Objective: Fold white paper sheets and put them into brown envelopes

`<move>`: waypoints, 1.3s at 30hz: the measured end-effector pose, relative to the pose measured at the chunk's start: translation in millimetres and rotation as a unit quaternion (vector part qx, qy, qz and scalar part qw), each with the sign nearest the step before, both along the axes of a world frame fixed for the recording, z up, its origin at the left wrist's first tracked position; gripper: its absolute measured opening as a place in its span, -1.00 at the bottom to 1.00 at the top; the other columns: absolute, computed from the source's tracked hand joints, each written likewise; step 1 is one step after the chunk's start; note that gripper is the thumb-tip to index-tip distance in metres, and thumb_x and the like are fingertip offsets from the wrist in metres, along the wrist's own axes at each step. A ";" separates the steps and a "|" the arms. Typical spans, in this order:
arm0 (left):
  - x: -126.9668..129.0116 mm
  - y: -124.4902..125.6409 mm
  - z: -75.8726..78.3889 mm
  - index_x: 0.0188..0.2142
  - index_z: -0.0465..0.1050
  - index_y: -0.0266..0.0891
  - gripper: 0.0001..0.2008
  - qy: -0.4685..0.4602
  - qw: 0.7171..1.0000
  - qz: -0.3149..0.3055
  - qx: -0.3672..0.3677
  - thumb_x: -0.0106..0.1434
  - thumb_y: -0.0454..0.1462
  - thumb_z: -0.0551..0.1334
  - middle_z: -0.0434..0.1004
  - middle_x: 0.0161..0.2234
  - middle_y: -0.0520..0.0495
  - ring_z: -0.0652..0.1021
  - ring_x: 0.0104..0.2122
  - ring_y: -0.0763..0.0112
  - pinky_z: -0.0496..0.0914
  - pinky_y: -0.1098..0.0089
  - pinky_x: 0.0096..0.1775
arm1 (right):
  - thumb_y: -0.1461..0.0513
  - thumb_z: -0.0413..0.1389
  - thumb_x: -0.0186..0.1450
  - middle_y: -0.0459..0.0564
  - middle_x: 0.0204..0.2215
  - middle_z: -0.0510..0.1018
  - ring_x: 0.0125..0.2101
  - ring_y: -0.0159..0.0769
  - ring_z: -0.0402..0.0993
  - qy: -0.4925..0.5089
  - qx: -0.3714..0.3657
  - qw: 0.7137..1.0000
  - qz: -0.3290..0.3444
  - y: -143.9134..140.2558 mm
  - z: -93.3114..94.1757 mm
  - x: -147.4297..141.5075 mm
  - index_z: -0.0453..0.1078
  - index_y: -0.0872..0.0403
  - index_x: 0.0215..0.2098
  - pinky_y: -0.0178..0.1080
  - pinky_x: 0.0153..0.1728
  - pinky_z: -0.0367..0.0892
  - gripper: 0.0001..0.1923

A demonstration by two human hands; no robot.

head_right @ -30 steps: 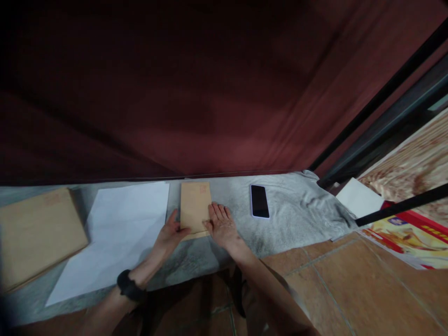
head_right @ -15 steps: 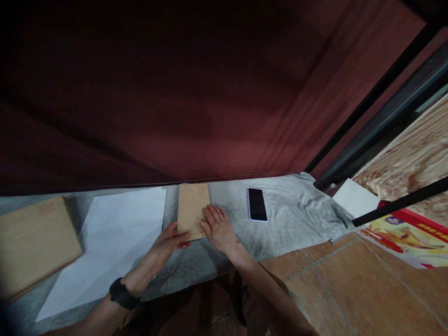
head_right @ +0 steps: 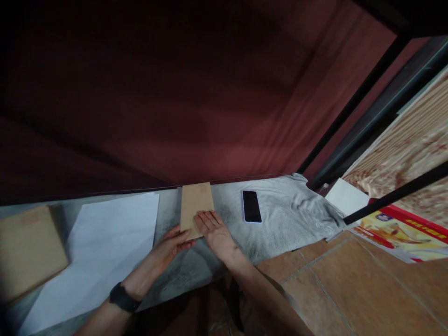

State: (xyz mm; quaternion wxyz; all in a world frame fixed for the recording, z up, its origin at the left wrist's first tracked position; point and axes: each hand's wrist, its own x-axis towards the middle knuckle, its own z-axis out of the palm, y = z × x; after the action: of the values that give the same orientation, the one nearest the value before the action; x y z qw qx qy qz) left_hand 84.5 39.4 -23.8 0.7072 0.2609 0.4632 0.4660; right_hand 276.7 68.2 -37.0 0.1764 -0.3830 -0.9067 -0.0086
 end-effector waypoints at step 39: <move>-25.9 29.3 -11.9 -0.20 0.57 -0.16 -0.74 0.441 0.868 0.040 0.224 0.21 -0.12 0.20 0.67 -0.21 -0.14 0.63 -0.20 0.16 0.48 0.20 -0.06 | 0.36 0.30 0.22 -0.08 -0.31 0.67 -0.25 -0.28 0.67 0.771 -0.517 0.324 -0.184 -20.7 -16.7 4.2 0.44 0.04 -0.18 -0.21 -0.07 0.58 -0.77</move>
State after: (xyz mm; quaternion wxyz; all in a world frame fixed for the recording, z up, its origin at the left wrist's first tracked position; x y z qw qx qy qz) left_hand 58.6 68.6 -35.7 0.3329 0.5719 0.6199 0.4218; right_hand 280.9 47.5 -53.7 0.5560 -0.3883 -0.0915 0.7292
